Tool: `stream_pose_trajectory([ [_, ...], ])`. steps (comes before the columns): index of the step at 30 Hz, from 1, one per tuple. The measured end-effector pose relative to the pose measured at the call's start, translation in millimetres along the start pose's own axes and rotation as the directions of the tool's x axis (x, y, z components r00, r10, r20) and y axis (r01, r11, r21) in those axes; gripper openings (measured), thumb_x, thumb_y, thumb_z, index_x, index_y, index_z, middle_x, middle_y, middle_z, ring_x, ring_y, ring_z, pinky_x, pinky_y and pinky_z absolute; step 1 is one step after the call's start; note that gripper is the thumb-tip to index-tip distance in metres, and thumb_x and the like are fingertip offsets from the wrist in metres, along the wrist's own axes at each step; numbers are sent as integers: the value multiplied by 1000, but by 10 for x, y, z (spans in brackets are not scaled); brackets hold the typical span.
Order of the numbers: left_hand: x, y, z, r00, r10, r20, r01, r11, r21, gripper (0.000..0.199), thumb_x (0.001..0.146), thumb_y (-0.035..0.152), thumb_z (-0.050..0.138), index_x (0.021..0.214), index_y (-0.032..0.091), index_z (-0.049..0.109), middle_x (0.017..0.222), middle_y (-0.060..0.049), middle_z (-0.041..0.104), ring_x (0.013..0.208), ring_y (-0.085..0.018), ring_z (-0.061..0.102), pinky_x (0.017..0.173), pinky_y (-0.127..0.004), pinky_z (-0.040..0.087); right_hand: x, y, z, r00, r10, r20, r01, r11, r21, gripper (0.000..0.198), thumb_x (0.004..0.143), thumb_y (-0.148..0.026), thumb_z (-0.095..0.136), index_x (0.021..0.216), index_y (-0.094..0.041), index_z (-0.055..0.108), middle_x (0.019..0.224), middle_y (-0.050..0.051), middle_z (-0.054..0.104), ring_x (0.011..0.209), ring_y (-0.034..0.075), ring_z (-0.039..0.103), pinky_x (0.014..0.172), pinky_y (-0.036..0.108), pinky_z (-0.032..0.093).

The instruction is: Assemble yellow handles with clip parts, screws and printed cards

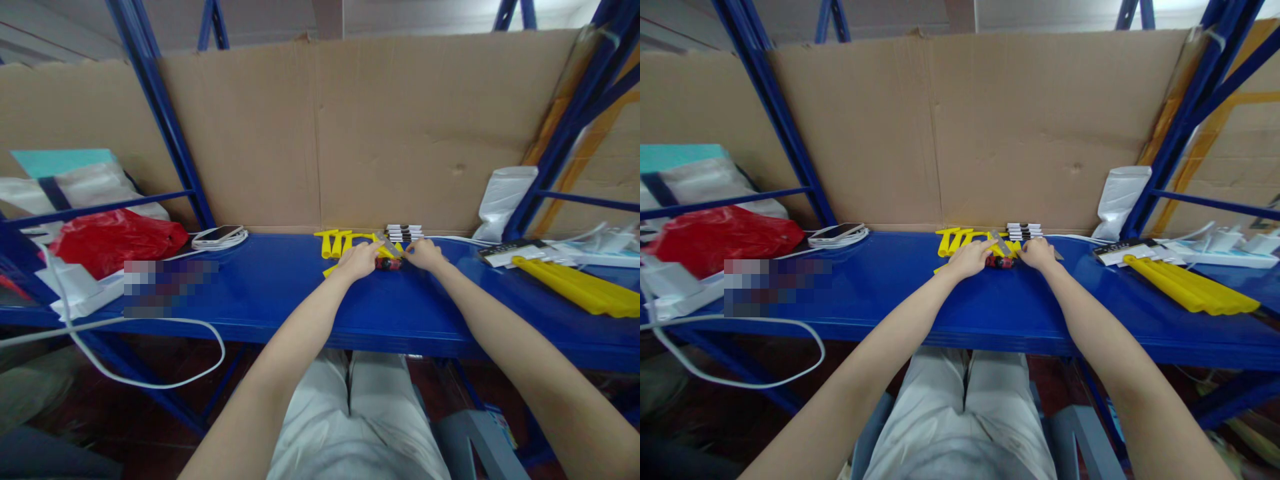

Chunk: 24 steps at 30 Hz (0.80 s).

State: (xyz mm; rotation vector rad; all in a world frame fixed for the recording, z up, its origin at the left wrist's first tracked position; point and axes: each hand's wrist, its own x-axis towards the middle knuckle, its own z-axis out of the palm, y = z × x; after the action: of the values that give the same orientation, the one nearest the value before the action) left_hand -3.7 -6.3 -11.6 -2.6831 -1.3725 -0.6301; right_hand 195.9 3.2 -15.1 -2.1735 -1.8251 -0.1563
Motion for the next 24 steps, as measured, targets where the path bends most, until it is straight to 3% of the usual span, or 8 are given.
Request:
stream_pose_trajectory([
  [4,-2,19,10,1000,3,5,-3,1000,12,44,91,31,34,134,30,40,117,-6,60,106,-21,56,92,-36,42,-29,-57,23,998,-44,47,50,987,-154,34,82,-37,46,94,-16,69,114,16,59,115,30,47,91,45,38],
  [11,-11,33,2,1000,20,13,-20,1000,8,45,91,29,32,135,28,39,118,-8,59,107,-23,55,92,-37,41,-21,-36,-2,997,-69,41,76,971,-228,37,83,-14,35,107,-5,63,113,24,58,116,30,46,92,44,37],
  [14,-12,36,-2,1000,19,17,-19,1000,11,45,91,28,33,136,28,38,118,-8,58,107,-22,55,93,-37,41,-14,-12,0,997,-54,52,65,971,-231,38,83,-12,35,110,-3,60,113,25,58,117,30,47,92,44,36],
  [20,-21,43,-10,1000,24,20,-24,1000,8,46,91,28,33,137,28,36,118,-8,58,106,-22,56,92,-37,42,5,36,-26,999,43,19,-41,992,-115,31,80,-18,43,102,-8,63,110,21,61,110,30,53,88,41,39],
  [24,-29,51,-13,999,26,21,-26,1000,3,46,91,28,34,137,29,36,119,-7,58,107,-22,56,92,-36,42,36,89,-101,983,111,-145,-96,989,109,24,78,-20,45,93,-13,62,103,17,64,98,26,58,77,34,43],
])
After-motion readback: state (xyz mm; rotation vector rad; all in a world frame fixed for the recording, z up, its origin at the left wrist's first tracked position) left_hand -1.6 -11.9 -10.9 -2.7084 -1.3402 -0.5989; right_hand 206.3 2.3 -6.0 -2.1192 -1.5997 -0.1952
